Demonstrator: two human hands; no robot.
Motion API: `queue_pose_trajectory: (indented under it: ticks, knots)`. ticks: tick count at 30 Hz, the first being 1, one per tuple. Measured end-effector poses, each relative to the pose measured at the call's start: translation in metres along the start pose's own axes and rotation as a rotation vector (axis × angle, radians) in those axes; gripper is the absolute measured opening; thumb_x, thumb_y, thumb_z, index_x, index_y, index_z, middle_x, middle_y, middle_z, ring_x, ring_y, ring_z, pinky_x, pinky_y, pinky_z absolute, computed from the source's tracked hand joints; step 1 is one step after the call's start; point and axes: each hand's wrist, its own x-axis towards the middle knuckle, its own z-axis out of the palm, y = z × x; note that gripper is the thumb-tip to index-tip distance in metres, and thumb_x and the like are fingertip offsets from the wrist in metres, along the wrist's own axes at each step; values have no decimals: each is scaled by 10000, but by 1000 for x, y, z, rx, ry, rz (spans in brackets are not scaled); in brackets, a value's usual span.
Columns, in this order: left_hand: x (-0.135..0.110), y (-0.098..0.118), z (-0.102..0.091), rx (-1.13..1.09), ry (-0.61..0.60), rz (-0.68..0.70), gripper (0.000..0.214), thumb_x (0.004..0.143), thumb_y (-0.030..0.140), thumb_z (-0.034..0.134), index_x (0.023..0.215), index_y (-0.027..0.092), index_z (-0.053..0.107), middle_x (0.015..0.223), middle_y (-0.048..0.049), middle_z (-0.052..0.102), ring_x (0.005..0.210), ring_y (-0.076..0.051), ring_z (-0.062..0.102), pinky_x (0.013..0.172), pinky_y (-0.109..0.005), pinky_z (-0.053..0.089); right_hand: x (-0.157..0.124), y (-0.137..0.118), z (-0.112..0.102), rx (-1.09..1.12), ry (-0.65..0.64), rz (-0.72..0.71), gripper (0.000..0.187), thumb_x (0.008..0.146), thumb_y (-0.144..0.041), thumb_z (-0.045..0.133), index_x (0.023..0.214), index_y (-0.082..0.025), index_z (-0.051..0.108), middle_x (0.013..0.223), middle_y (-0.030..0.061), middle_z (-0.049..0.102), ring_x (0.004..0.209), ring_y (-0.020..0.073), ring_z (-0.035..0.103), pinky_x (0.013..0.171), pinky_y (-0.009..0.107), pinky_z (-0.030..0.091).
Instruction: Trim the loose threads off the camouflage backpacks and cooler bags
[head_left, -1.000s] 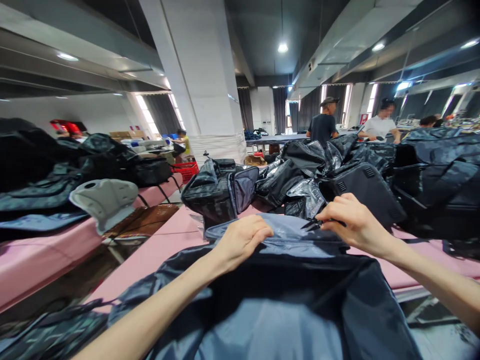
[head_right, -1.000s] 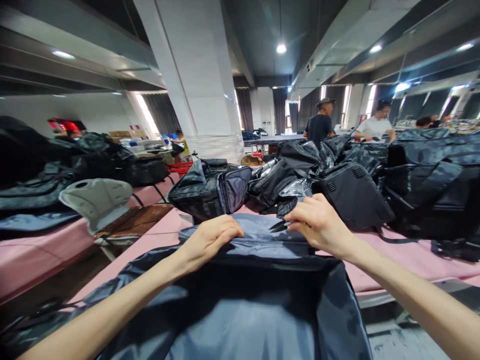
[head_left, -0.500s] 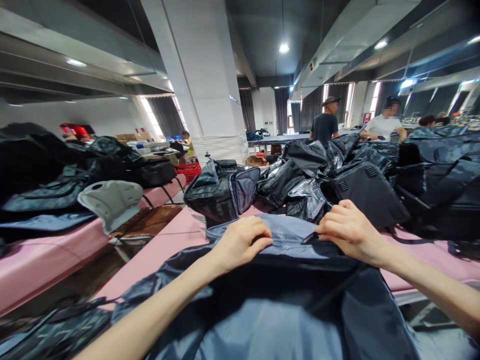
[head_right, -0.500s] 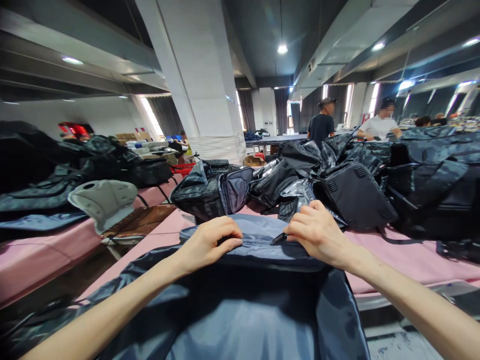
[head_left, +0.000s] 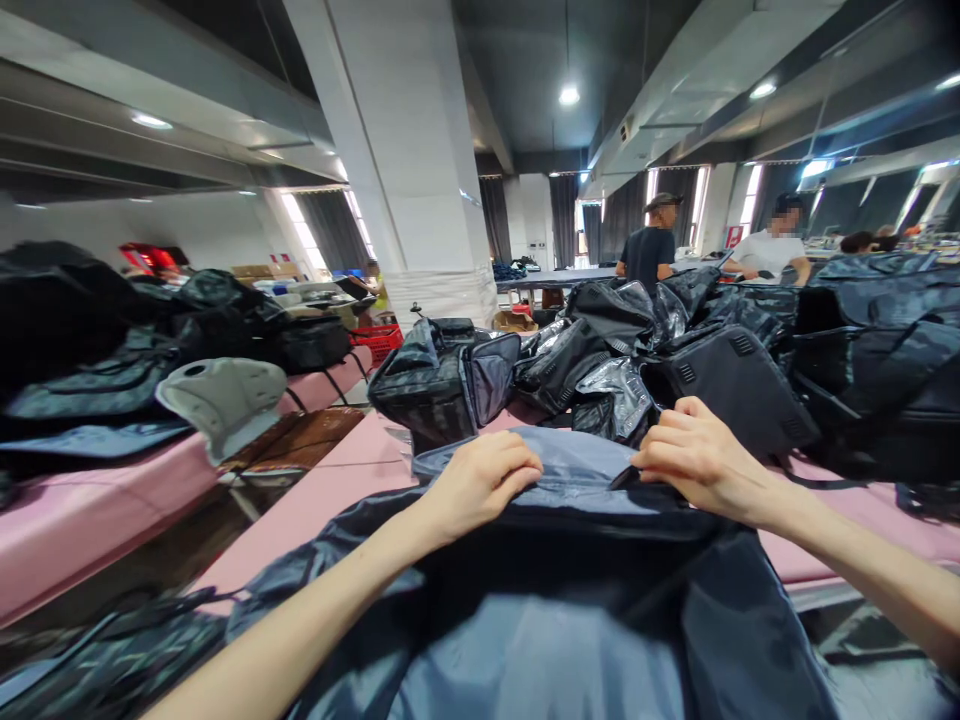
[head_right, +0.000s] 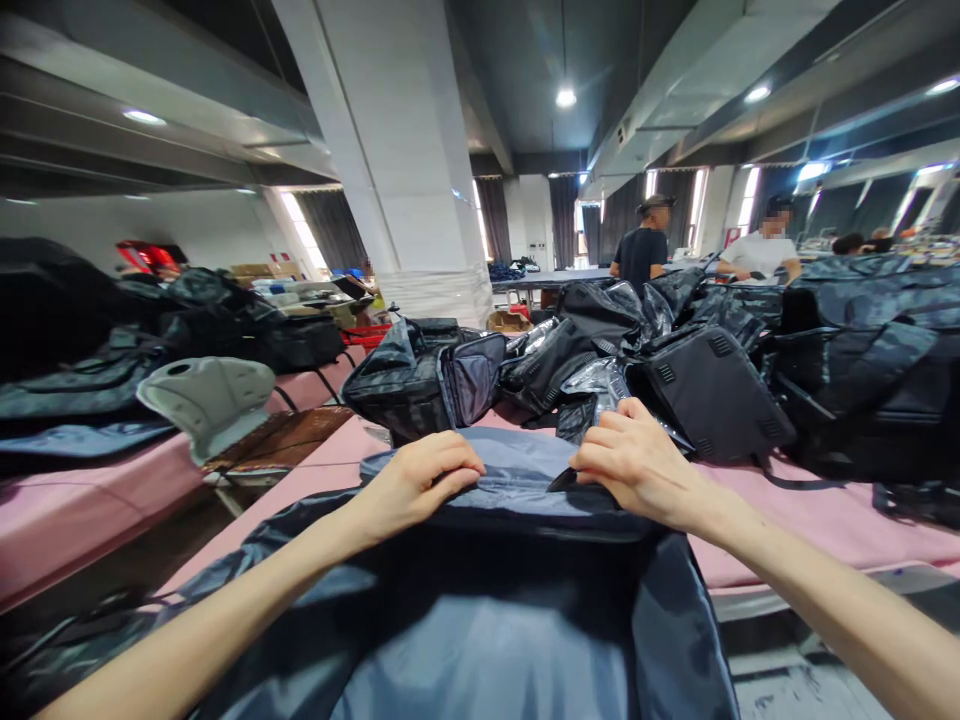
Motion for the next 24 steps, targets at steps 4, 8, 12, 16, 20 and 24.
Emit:
queue_pose_trajectory:
  ticks: [4, 8, 12, 16, 20, 24]
  knots:
    - [-34, -30, -35, 60, -47, -151, 207, 806, 302, 568, 968, 179, 610, 899, -32, 649, 828, -146, 587, 755, -255, 464, -4, 2, 5, 31, -9, 23, 198, 908, -231, 441, 792, -204, 598, 675, -1, 581, 644, 118, 453, 696, 311, 266]
    - [-78, -36, -59, 228, 83, -192, 174, 833, 272, 537, 947, 164, 612, 957, -60, 629, 903, -163, 566, 809, -289, 457, -5, 7, 9, 63, -16, 5, 168, 903, -231, 443, 824, -221, 591, 713, -3, 590, 646, 119, 479, 690, 313, 286]
    - [-91, -12, -39, 372, 184, -70, 181, 859, 210, 496, 1001, 159, 597, 937, -72, 624, 868, -161, 547, 753, -284, 461, -4, 10, 9, 72, -3, -7, 146, 891, -251, 460, 813, -227, 581, 692, -7, 594, 626, 127, 501, 693, 322, 313]
    - [-87, -1, -10, 455, 281, 111, 196, 857, 108, 463, 991, 157, 597, 857, -48, 633, 808, -148, 519, 702, -266, 453, -8, 6, 5, 152, -10, 52, 81, 866, -238, 499, 840, -229, 575, 727, -2, 604, 663, 141, 527, 694, 313, 354]
    - [-83, -2, 0, 514, 265, 172, 251, 858, 100, 457, 1071, 144, 581, 865, -49, 634, 848, -155, 515, 741, -278, 451, -2, -6, 2, 282, -33, 216, 97, 867, -278, 504, 855, -217, 578, 774, 25, 601, 716, 157, 527, 641, 282, 388]
    - [-77, 4, 1, 519, 206, 163, 311, 871, 129, 434, 1141, 214, 563, 854, -25, 633, 800, -155, 494, 702, -288, 430, 26, -19, 10, 376, -70, 232, 130, 875, -290, 494, 854, -211, 595, 781, 28, 610, 716, 149, 526, 648, 267, 393]
